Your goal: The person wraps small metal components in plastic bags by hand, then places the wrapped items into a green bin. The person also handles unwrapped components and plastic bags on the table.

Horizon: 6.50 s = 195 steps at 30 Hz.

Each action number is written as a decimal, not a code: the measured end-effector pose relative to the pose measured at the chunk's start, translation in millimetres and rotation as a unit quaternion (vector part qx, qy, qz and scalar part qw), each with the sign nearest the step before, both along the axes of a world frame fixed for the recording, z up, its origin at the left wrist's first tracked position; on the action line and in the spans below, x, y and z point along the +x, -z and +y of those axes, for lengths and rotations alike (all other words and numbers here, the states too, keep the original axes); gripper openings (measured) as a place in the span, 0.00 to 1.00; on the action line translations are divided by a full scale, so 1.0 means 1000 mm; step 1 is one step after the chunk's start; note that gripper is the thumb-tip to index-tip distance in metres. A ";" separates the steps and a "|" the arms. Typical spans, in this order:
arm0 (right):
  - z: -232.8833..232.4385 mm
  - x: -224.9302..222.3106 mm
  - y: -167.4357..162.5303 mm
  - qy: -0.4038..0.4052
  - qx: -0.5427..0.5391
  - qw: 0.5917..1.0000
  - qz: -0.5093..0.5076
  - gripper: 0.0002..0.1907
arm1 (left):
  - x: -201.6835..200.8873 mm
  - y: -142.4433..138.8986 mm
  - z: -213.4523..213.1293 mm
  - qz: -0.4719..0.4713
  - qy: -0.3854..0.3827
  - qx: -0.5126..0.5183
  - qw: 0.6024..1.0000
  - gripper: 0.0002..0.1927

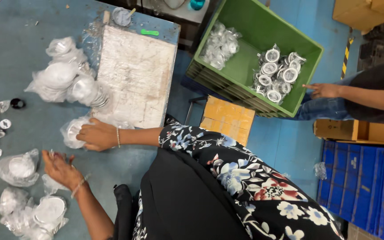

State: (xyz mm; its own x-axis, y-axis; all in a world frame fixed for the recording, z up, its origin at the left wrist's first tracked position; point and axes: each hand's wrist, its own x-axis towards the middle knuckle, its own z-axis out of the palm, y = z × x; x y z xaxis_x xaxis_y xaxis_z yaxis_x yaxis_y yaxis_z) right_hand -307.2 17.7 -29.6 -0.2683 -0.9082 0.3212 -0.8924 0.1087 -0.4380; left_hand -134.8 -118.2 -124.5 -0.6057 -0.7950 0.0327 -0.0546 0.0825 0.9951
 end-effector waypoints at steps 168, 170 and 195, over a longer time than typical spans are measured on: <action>0.072 -0.041 0.019 0.083 0.086 0.955 -0.270 0.59 | -0.055 -0.001 0.014 -0.174 0.223 -0.107 0.953 0.57; 0.073 -0.042 0.019 0.086 0.091 0.953 -0.275 0.59 | -0.057 -0.004 0.016 -0.186 0.219 -0.115 0.951 0.57; 0.066 -0.025 0.008 0.112 0.131 0.951 -0.257 0.54 | -0.074 -0.046 0.044 -0.158 0.160 -0.143 0.964 0.71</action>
